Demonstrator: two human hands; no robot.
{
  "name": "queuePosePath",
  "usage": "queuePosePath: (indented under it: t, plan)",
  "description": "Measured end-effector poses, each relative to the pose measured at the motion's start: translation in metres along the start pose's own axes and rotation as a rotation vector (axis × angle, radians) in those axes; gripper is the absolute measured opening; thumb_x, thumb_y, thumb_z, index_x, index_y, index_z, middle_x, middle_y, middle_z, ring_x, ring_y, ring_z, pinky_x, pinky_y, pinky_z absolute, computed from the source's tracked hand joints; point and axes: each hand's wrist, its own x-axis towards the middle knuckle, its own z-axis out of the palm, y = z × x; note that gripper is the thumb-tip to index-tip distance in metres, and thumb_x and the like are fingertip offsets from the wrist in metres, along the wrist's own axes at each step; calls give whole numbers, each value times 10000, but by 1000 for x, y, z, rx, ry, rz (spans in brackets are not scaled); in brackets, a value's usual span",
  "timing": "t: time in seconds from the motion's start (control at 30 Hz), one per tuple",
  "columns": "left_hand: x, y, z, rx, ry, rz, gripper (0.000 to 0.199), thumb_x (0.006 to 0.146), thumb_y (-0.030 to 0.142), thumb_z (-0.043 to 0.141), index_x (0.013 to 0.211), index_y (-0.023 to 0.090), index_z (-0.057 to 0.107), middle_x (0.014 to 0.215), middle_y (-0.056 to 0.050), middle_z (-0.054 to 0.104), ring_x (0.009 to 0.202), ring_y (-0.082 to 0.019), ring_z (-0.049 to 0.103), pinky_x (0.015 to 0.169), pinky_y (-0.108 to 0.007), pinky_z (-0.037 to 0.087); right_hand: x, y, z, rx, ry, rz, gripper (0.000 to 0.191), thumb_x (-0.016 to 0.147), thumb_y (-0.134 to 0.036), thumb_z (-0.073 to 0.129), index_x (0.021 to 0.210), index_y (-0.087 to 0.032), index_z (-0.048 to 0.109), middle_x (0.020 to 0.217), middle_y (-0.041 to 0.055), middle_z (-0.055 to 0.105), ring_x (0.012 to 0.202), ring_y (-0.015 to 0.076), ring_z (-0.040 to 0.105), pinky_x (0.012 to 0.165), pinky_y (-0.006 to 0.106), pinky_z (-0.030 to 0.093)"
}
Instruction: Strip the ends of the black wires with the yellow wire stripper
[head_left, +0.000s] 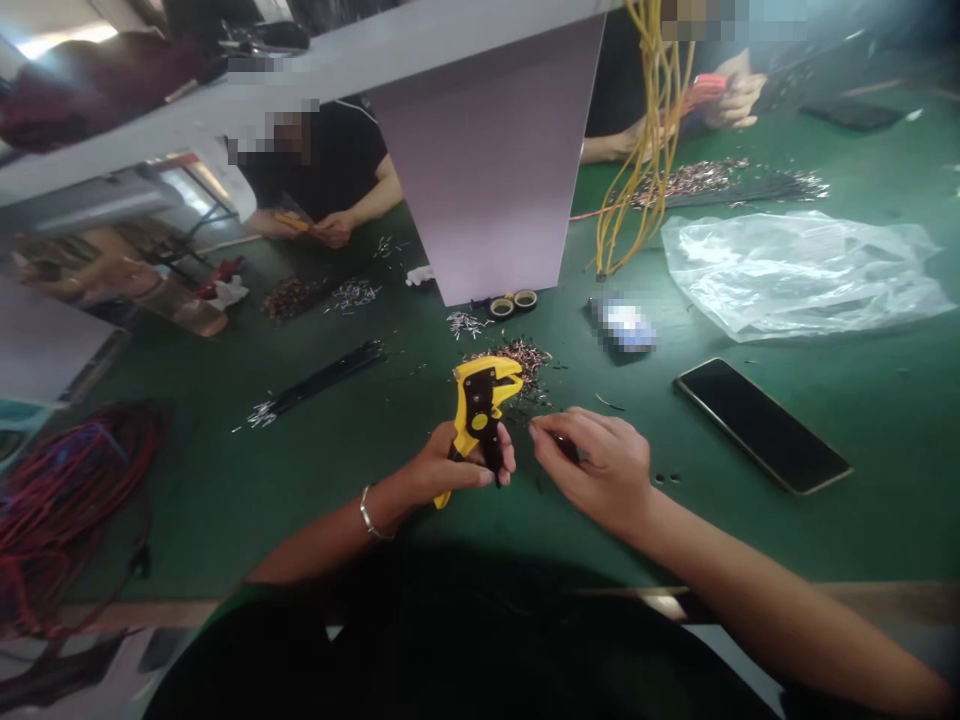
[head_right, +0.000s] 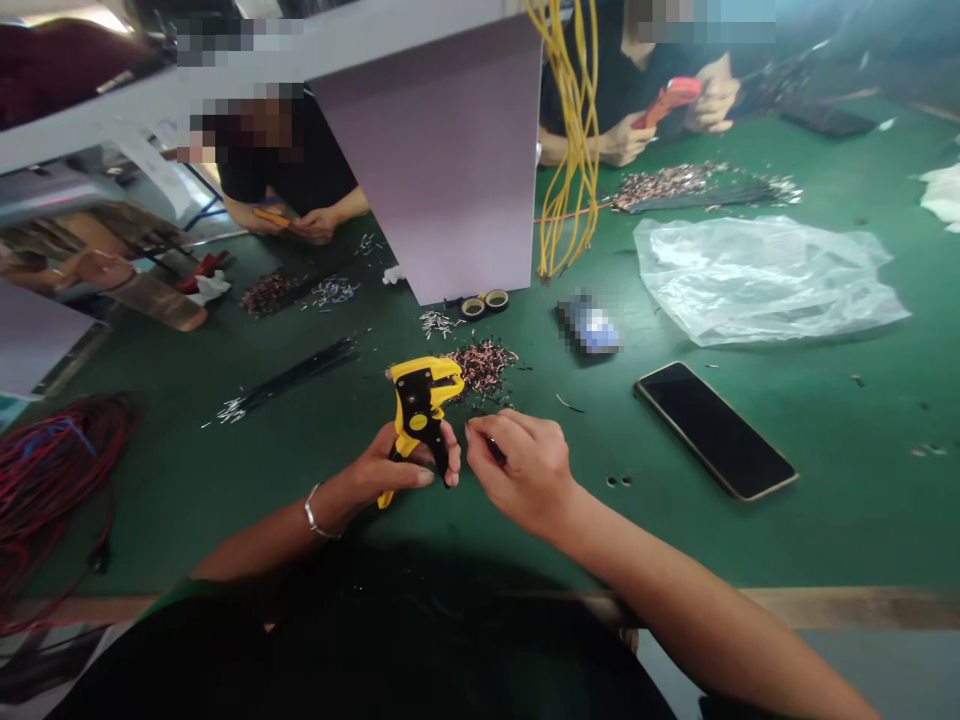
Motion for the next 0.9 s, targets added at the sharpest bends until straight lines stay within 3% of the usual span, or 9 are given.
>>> queuePosePath:
  t: [0.3,0.43,0.67,0.9]
  plan:
    - [0,-5,0,72,-14,19,331,778,260,763,1051,139,620,896,-77,669,805,-191,649,777,-349,518,-5,-3,5,31,-7,-70,152,898,-94,604,780,-175,654,574,-12,665,479,109,593,511,236,482]
    - [0,-4,2,126,-11,53,278,823,281,733,1027,133,615,848,-69,663,794,-183,636,760,-330,509,-7,-4,5,56,-39,-57,236,907,-101,589,701,-200,646,578,-10,678,476,107,597,515,236,492]
    - [1,-4,5,197,41,80,230,860,305,707,969,126,611,798,-66,658,730,-166,613,729,-327,510,-11,-4,4,5,-137,7,298,916,-172,566,649,-243,678,630,21,726,534,143,643,537,269,529]
    - [-1,-7,6,294,122,10,251,850,361,722,839,131,621,656,-38,645,626,-148,606,672,-305,513,-13,-4,6,35,-95,-9,218,892,-124,583,727,-209,696,602,23,688,499,139,601,518,268,478]
